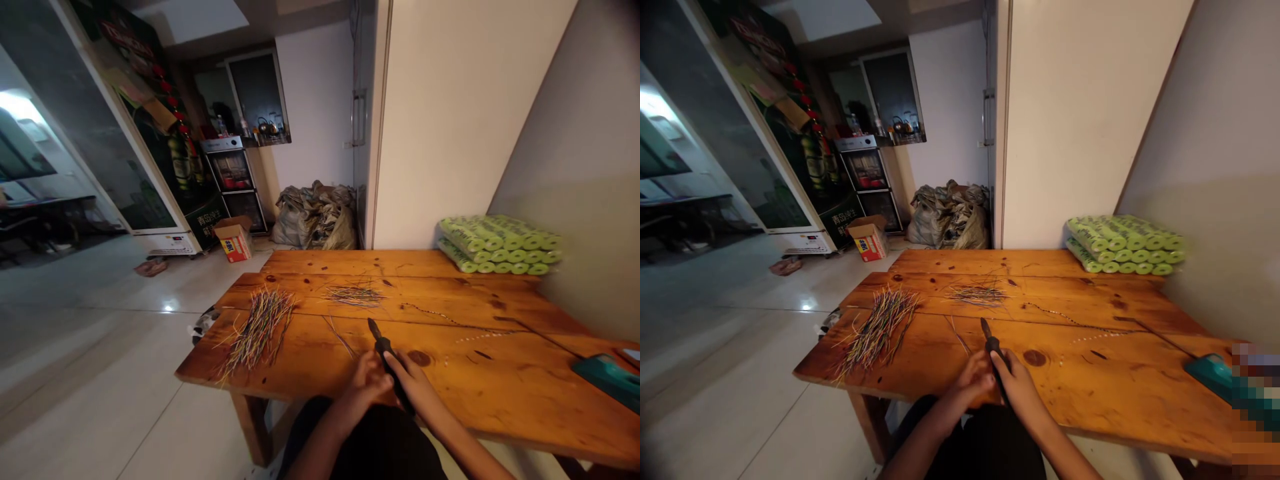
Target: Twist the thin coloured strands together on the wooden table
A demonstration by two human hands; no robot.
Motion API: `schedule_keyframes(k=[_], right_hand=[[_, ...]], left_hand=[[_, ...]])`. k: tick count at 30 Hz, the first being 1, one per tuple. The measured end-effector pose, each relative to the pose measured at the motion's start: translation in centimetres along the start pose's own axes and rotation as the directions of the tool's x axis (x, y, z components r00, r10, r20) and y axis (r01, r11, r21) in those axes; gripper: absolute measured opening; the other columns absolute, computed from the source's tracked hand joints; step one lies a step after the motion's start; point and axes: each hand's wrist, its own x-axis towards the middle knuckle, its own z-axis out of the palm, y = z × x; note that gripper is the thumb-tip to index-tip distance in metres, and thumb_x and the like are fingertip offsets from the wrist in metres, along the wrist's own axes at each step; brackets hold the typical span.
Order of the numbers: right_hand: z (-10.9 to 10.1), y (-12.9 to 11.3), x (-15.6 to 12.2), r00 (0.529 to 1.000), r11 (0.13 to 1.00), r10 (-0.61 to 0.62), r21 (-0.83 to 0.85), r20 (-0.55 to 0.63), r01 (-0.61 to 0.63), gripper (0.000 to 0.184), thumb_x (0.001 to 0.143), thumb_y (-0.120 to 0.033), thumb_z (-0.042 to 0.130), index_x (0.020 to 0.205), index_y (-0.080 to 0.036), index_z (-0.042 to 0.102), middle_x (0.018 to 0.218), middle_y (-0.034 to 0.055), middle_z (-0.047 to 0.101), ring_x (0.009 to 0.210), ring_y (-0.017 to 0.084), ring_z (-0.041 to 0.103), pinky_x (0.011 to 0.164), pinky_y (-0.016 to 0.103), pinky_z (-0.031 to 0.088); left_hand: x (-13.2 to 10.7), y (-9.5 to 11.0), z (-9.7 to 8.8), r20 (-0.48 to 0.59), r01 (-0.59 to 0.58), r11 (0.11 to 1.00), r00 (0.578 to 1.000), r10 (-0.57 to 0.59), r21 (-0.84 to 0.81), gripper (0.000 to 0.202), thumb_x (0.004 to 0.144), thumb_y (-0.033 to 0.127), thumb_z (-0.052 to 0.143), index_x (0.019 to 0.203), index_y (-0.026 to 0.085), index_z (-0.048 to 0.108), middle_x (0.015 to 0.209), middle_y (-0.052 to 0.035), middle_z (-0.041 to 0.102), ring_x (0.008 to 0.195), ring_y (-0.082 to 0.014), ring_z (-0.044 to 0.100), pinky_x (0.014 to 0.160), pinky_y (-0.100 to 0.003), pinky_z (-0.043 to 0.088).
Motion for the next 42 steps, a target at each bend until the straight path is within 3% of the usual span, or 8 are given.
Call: schedule_keyframes(k=[2, 4, 12, 22, 27, 32, 36, 42], right_hand=[[-0.1, 0.3, 0.6, 0.998, 0.999, -0.040, -0.018, -0.054, 0.039, 0.044, 0.069, -0.060, 0.050, 0.076, -0.017, 0.057, 0.072, 0.0053, 0.064, 0.079, 0.025, 0.060, 0.072, 0.033, 0.046], [0.0, 0.5, 1.0, 0.997, 0.999, -0.041, -0.023, -0.073, 0.039, 0.045, 0.069, -0.060, 0.049, 0.076, -0.017, 0.059, 0.073, 0.0055, 0.065, 0.079, 0.025, 0.060, 0.075, 0.034, 0.044], [-0.2, 0.7, 1.8, 0.999, 0.999, 0.050, 0.008, -0.007, -0.050, 0.050, 0.070, -0.063, 0.047, 0.068, -0.014, 0.061, 0.061, 0.0042, 0.061, 0.063, 0.021, 0.058, 0.064, 0.032, 0.043], [-0.3, 0.8, 1.9, 0.995, 0.997, 0.066, -0.035, -0.076, -0.068, 0.045, 0.070, -0.059, 0.047, 0.064, -0.016, 0.061, 0.057, 0.0032, 0.061, 0.064, 0.022, 0.058, 0.065, 0.032, 0.043], [-0.1, 0.8, 1.5, 0.989, 0.991, 0.120, 0.065, -0.090, -0.114, 0.045, 0.071, -0.059, 0.047, 0.066, -0.016, 0.059, 0.055, 0.0013, 0.057, 0.057, 0.019, 0.056, 0.059, 0.030, 0.043], [-0.2, 1.5, 0.7, 0.989, 0.990, 0.131, 0.069, -0.067, -0.126, 0.048, 0.070, -0.064, 0.046, 0.062, -0.017, 0.055, 0.052, 0.0004, 0.055, 0.049, 0.016, 0.052, 0.051, 0.028, 0.041], [-0.4, 1.4, 0.1, 0.992, 0.995, 0.098, -0.004, -0.080, -0.099, 0.048, 0.074, -0.063, 0.043, 0.071, -0.018, 0.059, 0.057, 0.0015, 0.058, 0.054, 0.019, 0.056, 0.052, 0.029, 0.043], [0.5, 0.8, 0.5, 0.997, 0.993, -0.012, -0.117, -0.079, 0.002, 0.055, 0.072, -0.061, 0.043, 0.086, -0.013, 0.066, 0.092, 0.0121, 0.069, 0.093, 0.030, 0.060, 0.083, 0.036, 0.044]], left_hand=[[-0.5, -0.2, 1.0, 0.169, 0.086, 0.996, 0.982, -0.083, -0.011, 0.078, 0.054, 0.031, 0.078, 0.123, 0.023, 0.042, 0.116, -0.0100, 0.057, 0.091, -0.0185, 0.062, 0.082, -0.033, 0.045], [-0.6, -0.2, 1.9, 0.203, 0.118, 0.993, 0.973, -0.111, -0.022, 0.089, 0.047, 0.022, 0.081, 0.125, 0.023, 0.038, 0.120, -0.0114, 0.054, 0.092, -0.0194, 0.061, 0.081, -0.034, 0.046], [1.3, -1.2, 2.5, 0.124, 0.086, 0.992, 0.990, -0.074, -0.089, 0.081, 0.035, 0.009, 0.083, 0.107, 0.017, 0.046, 0.096, -0.0071, 0.063, 0.097, -0.0242, 0.059, 0.087, -0.038, 0.043], [1.2, -0.5, 3.6, 0.067, 0.098, 0.986, 0.994, -0.089, -0.137, 0.066, 0.037, -0.003, 0.073, 0.096, 0.017, 0.051, 0.083, -0.0026, 0.066, 0.081, -0.0212, 0.063, 0.075, -0.032, 0.046], [0.9, -0.2, 3.5, 0.092, 0.087, 0.996, 0.992, -0.084, -0.026, 0.058, 0.039, -0.004, 0.070, 0.092, 0.016, 0.057, 0.072, 0.0008, 0.065, 0.070, -0.0173, 0.062, 0.066, -0.028, 0.047], [2.1, 0.0, 1.1, -0.129, 0.216, 0.976, 0.969, -0.210, 0.033, 0.035, 0.047, 0.009, 0.071, 0.081, 0.016, 0.062, 0.064, 0.0001, 0.064, 0.059, -0.0148, 0.061, 0.059, -0.026, 0.047], [4.6, 0.6, -0.6, -0.343, 0.084, 0.996, 0.936, -0.074, 0.016, 0.033, 0.065, 0.027, 0.063, 0.097, 0.017, 0.061, 0.070, -0.0013, 0.065, 0.066, -0.0111, 0.062, 0.064, -0.021, 0.046], [6.1, 1.0, -1.8, -0.419, -0.110, 0.991, 0.898, 0.132, 0.078, 0.039, 0.063, 0.041, 0.066, 0.093, 0.016, 0.067, 0.088, -0.0083, 0.069, 0.079, -0.0168, 0.063, 0.068, -0.025, 0.047]])
